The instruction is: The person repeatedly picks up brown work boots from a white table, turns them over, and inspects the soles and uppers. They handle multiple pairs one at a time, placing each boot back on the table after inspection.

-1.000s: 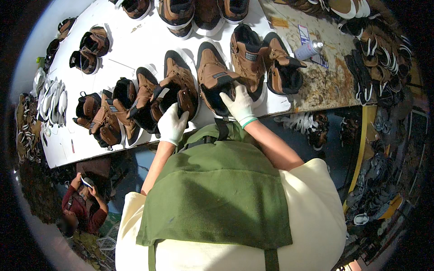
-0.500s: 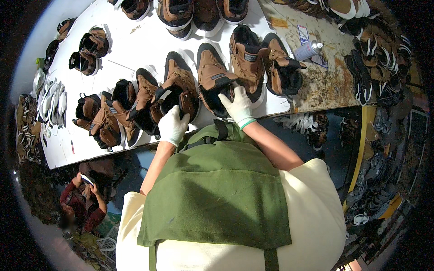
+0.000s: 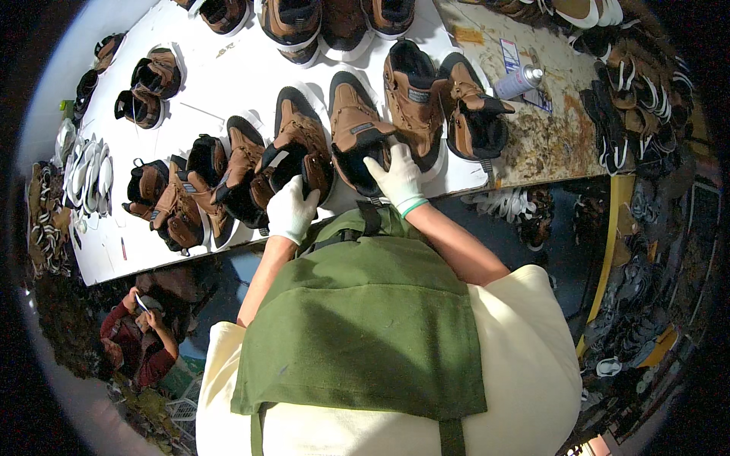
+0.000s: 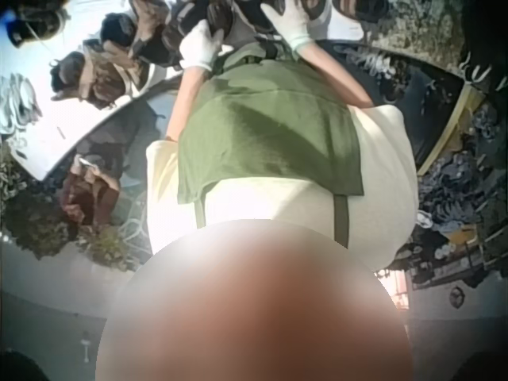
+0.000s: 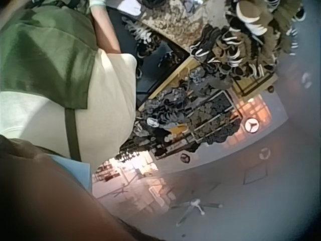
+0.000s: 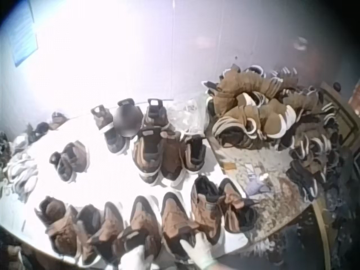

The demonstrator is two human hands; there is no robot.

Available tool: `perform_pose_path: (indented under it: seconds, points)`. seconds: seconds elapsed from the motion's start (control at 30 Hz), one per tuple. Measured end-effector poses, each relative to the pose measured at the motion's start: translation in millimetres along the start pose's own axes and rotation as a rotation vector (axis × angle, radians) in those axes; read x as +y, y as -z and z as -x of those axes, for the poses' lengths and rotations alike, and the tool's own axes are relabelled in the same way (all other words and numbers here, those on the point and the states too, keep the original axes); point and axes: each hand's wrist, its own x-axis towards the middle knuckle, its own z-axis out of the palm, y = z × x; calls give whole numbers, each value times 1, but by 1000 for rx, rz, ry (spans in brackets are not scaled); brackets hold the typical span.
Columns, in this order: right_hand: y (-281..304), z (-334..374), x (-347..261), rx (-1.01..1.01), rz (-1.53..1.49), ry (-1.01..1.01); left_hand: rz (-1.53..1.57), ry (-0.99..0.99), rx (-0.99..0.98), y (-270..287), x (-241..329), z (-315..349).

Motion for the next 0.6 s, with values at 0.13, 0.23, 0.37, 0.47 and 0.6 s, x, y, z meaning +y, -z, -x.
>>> perform_pose_path:
  seconds: [0.13,0.23,0.37,0.47,0.6]
  points:
    - [-1,0,1,10,-15,8,15,4,-1,1,0,-1]
    - [-1,-1,1,16,-31,12,40,-2,-2,1,-3,-2]
    - [-3,0,3,8,-12,10,29,11,-16,4,-2,0]
    - [-3,0,2,13,-12,12,29,-3,-16,4,-3,-1]
    - [0,0,1,9,-16,17,9,0,-48,4,-3,-1]
